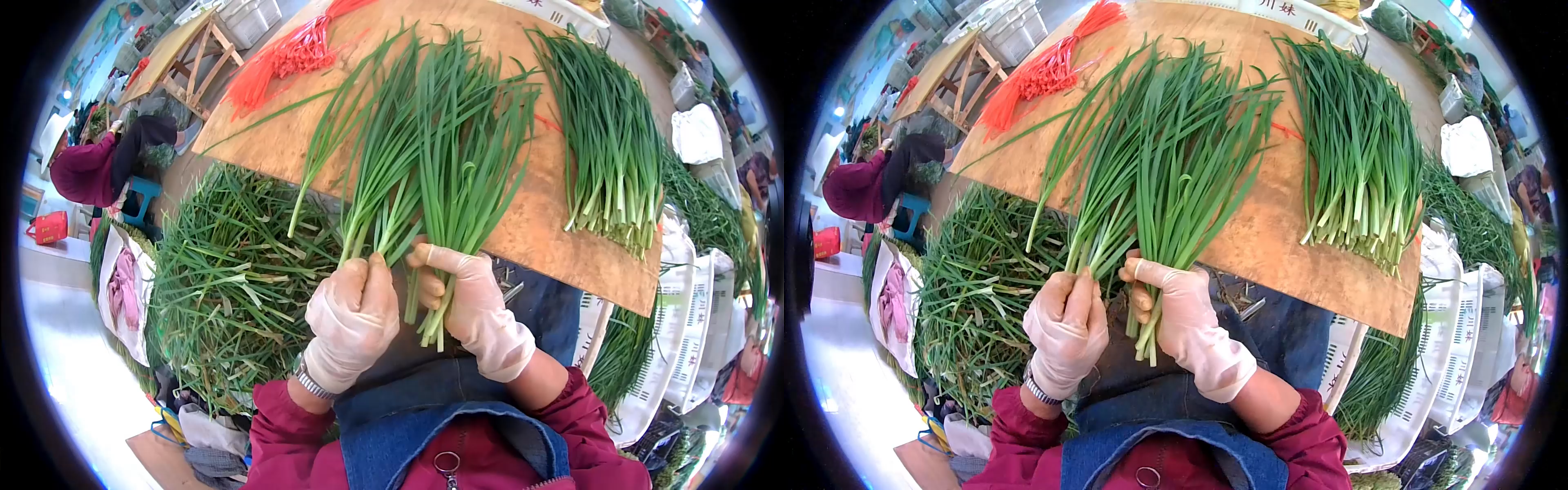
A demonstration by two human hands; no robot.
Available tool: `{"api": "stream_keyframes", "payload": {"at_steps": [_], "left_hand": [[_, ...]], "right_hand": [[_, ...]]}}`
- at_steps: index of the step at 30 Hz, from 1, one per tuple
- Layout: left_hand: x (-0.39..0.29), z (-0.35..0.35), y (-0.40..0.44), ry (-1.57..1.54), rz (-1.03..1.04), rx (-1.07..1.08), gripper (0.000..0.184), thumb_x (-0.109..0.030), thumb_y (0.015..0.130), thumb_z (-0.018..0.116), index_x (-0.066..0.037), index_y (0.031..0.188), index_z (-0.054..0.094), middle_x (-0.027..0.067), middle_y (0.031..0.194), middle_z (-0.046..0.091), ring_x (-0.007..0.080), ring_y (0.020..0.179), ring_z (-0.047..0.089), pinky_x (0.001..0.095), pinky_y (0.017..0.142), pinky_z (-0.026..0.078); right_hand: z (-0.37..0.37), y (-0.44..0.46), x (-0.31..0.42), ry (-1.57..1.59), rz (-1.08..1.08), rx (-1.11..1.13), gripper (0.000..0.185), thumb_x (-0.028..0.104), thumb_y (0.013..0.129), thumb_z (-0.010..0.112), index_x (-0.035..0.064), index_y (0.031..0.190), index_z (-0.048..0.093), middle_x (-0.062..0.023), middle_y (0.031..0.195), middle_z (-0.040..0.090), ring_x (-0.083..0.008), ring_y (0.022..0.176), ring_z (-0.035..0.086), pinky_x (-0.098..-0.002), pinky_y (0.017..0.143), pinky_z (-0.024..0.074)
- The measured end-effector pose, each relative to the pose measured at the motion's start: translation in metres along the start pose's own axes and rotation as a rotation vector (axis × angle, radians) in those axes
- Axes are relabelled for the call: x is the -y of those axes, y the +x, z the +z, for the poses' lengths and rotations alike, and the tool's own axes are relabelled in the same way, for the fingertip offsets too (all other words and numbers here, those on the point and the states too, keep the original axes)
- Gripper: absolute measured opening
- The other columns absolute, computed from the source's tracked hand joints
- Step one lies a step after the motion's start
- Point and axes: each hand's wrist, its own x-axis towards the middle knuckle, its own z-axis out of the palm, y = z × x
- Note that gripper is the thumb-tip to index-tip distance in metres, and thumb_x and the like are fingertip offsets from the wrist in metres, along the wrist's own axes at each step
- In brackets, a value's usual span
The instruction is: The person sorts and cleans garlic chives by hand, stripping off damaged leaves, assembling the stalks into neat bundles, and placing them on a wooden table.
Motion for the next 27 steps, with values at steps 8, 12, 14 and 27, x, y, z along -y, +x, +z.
{"api": "stream_keyframes", "payload": {"at_steps": [8, 12, 14, 27], "left_hand": [[-0.022, -0.010, 0.002, -0.290, -0.071, 0.074, 0.020, -0.001, 0.061, 0.068, -0.007, 0.079, 0.060, 0.0076, 0.078, 0.053, 0.0260, 0.065, 0.053, 0.0353, 0.055, 0.043], [-0.009, -0.051, -0.010, -0.477, -0.207, 0.157, 0.017, 0.000, 0.061, 0.068, -0.007, 0.074, 0.061, 0.0059, 0.080, 0.054, 0.0252, 0.076, 0.051, 0.0341, 0.066, 0.041], [0.004, -0.083, -0.023, -0.404, -0.344, 0.135, 0.013, -0.001, 0.063, 0.066, -0.004, 0.074, 0.060, 0.0061, 0.079, 0.054, 0.0227, 0.077, 0.051, 0.0332, 0.068, 0.041], [-0.009, -0.065, -0.040, -0.518, -0.497, 0.312, 0.018, -0.005, 0.078, 0.061, -0.002, 0.095, 0.061, 0.0146, 0.084, 0.063, 0.0286, 0.072, 0.062, 0.0343, 0.063, 0.050]], "right_hand": [[0.005, 0.008, -0.007, 0.045, 0.054, 0.015, 0.011, 0.006, 0.077, 0.062, -0.0041, 0.080, 0.064, -0.0015, 0.051, 0.047, -0.0096, 0.040, 0.038, -0.0235, 0.041, 0.0334], [0.013, -0.003, 0.003, -0.084, 0.053, 0.008, 0.016, 0.007, 0.078, 0.060, -0.0072, 0.085, 0.062, 0.0017, 0.048, 0.040, -0.0084, 0.040, 0.035, -0.0231, 0.042, 0.0306], [0.013, -0.004, 0.000, -0.122, 0.035, 0.004, 0.016, 0.007, 0.078, 0.058, -0.0083, 0.085, 0.061, 0.0029, 0.047, 0.038, -0.0077, 0.040, 0.034, -0.0225, 0.043, 0.0294], [-0.022, -0.007, 0.018, -0.003, 0.057, 0.064, 0.023, 0.013, 0.074, 0.059, -0.0087, 0.083, 0.060, -0.0029, 0.053, 0.047, -0.0152, 0.048, 0.042, -0.0259, 0.051, 0.0376]]}}
